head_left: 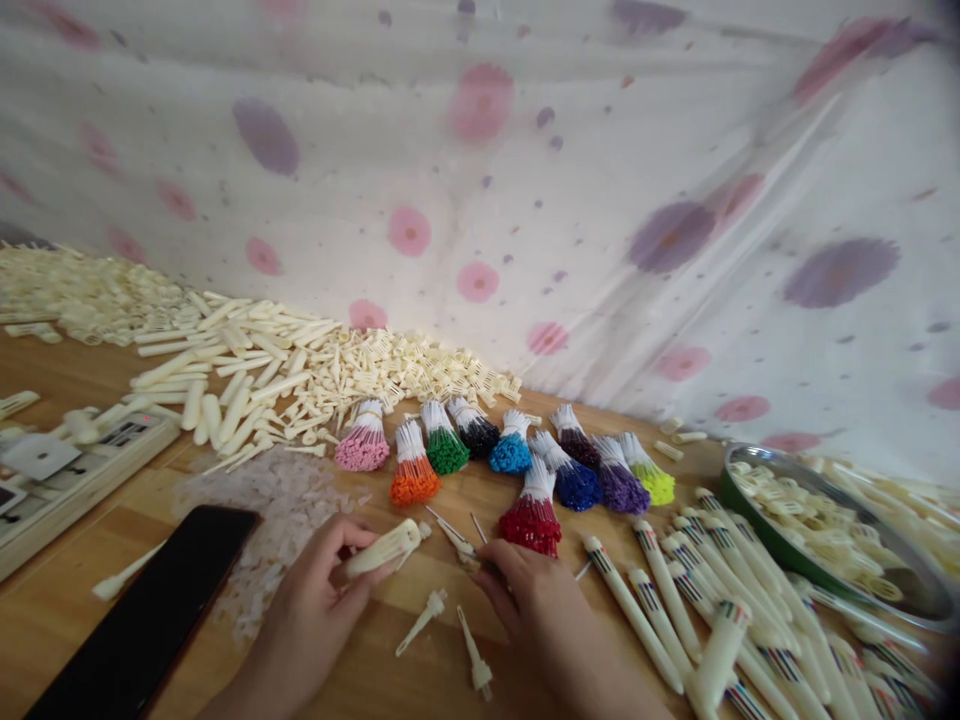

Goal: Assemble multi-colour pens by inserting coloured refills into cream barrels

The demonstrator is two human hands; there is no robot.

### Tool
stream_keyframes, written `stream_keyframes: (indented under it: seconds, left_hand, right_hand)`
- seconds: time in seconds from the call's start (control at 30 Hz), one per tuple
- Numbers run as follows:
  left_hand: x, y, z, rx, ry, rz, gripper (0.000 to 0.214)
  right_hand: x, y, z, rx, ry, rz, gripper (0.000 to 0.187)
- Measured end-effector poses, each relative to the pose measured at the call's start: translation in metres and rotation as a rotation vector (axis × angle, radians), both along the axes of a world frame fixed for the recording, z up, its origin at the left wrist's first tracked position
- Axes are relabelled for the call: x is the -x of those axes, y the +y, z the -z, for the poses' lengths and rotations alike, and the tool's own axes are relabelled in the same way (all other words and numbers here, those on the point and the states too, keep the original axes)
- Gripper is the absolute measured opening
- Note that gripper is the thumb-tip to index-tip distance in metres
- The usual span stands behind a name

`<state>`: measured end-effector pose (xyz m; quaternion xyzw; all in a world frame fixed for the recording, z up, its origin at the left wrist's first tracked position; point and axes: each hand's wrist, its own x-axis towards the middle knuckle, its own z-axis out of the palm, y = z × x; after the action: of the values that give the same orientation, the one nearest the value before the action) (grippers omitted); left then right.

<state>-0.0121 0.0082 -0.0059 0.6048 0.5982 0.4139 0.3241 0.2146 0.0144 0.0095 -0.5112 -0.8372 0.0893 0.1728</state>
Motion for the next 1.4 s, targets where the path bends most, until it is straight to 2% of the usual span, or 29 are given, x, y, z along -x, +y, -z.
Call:
stream_keyframes:
  seconds: [0.1,0.2,0.4,0.57,0.7,0.83,1.0,1.1,1.2,1.4]
  left_hand:
    - [0.005,0.005,0.002,-0.010,0.029,-0.101,0.019]
    - [0.011,0.009,0.003,-0.006,0.070,-0.123,0.023]
    - [0.015,0.010,0.005,0.001,0.037,-0.119,0.028]
    - [0.013,0.011,0.005,0.003,0.033,-0.106,0.023]
    - [0.010,0.012,0.005,0.010,0.018,-0.090,0.020]
    - [0.009,0.011,0.003,0.021,0.003,-0.070,0.018]
    - [0.008,0.008,0.000,0.048,-0.037,-0.038,0.018]
    - [0.006,0.007,0.001,0.053,-0.106,-0.021,0.018]
    - [0.002,0.011,0.002,0.106,-0.301,-0.001,0.022]
    - [-0.011,0.030,0.004,0.180,-0.529,-0.010,0.043]
  right_hand:
    - [0.006,-0.005,0.010,0.048,-0.253,0.058,0.007]
    - [0.011,-0.007,0.010,0.120,-0.343,0.110,0.003]
    - [0.024,0.012,-0.009,0.157,-0.308,0.175,0.007]
    - [0.059,0.048,-0.018,0.139,-0.250,0.189,0.015]
    - [0.082,0.066,-0.019,0.149,-0.254,0.239,0.027]
    - [0.086,0.075,-0.019,0.204,-0.256,0.241,0.030]
    - [0.075,0.084,-0.019,0.289,-0.222,0.191,0.027]
    - [0.068,0.088,-0.018,0.312,-0.186,0.187,0.024]
    - [0.066,0.089,-0.018,0.331,-0.156,0.180,0.024]
    - [0.076,0.088,-0.017,0.352,-0.203,0.202,0.033]
